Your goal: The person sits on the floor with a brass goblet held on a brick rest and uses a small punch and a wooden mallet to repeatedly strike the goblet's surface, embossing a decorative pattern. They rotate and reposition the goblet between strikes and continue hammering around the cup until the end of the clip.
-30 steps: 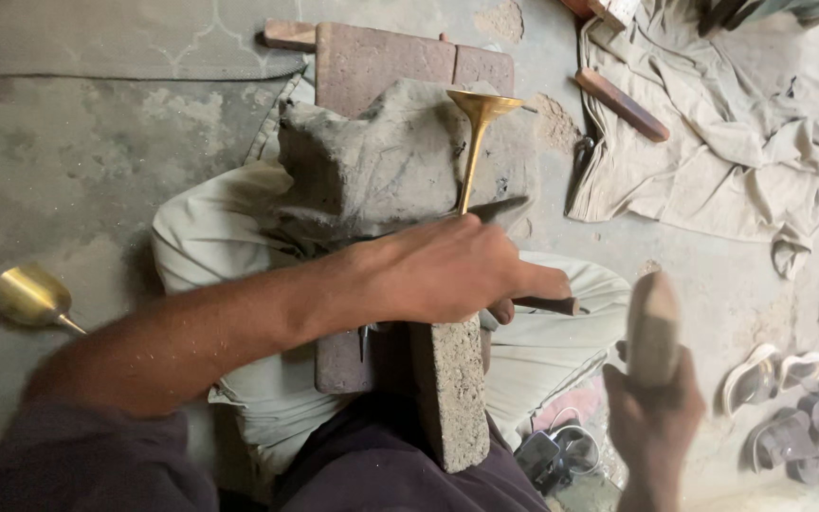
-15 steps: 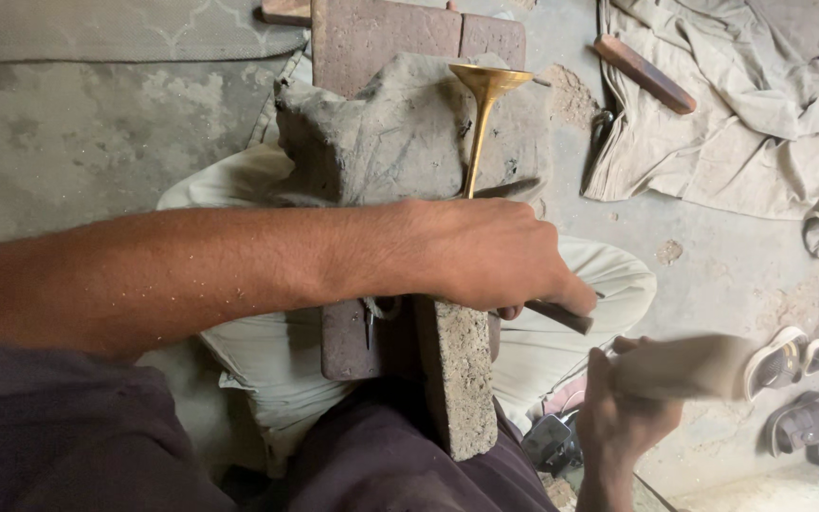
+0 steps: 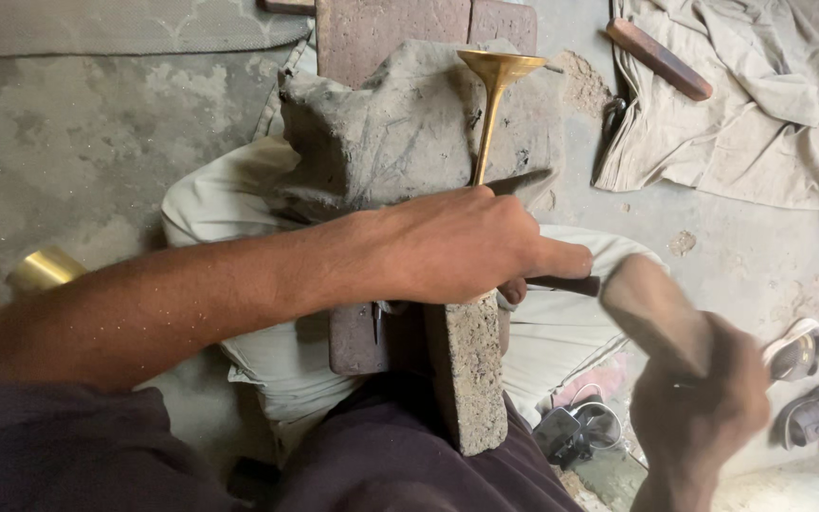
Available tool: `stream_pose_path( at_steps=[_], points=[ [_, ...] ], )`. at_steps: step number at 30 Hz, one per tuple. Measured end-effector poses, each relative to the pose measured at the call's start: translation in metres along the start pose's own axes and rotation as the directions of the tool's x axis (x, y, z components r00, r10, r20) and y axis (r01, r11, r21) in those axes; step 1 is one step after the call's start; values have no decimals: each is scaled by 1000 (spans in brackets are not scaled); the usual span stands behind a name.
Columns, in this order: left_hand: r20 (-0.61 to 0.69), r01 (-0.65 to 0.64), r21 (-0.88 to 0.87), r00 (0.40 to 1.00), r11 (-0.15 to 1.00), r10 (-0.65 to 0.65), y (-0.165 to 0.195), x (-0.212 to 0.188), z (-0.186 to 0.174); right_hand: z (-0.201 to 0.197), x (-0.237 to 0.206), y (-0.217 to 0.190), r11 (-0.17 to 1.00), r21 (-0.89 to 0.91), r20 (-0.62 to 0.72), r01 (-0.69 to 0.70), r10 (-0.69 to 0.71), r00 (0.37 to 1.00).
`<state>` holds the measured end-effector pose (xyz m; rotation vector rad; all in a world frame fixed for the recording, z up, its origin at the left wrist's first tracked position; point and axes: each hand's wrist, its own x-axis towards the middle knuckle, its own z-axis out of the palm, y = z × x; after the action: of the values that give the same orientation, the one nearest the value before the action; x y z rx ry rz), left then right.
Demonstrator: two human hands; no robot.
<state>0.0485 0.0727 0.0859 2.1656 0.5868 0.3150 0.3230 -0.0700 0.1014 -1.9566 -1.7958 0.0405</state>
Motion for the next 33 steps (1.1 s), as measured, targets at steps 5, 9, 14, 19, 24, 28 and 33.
stream_pose_path(
  at_steps=[5,9,14,19,24,28,33],
  points=[
    [-76,-31,0,997,1000,31,-4,-9,2,-9,13,-12,969,241,55,-58,46,997],
    [-107,-55,-2,993,999,54,-5,-8,4,-15,24,-14,979,193,114,-62,40,993],
    [-157,-87,1,984,996,86,-9,-8,10,-10,32,-5,970,-159,141,183,-161,977],
    [-225,-104,-43,970,994,92,-17,-11,21,-17,45,1,949,-167,135,266,-245,960],
    [-358,-100,-65,931,993,71,-29,-20,43,-29,85,-19,939,-139,256,313,-272,928],
    [-703,-220,-22,697,975,142,-27,-27,66,-38,127,-53,748,-279,352,603,-505,788],
    [-828,-89,-183,551,979,-105,-12,-42,90,-40,166,-96,640,-172,478,749,-610,631]
  ],
)
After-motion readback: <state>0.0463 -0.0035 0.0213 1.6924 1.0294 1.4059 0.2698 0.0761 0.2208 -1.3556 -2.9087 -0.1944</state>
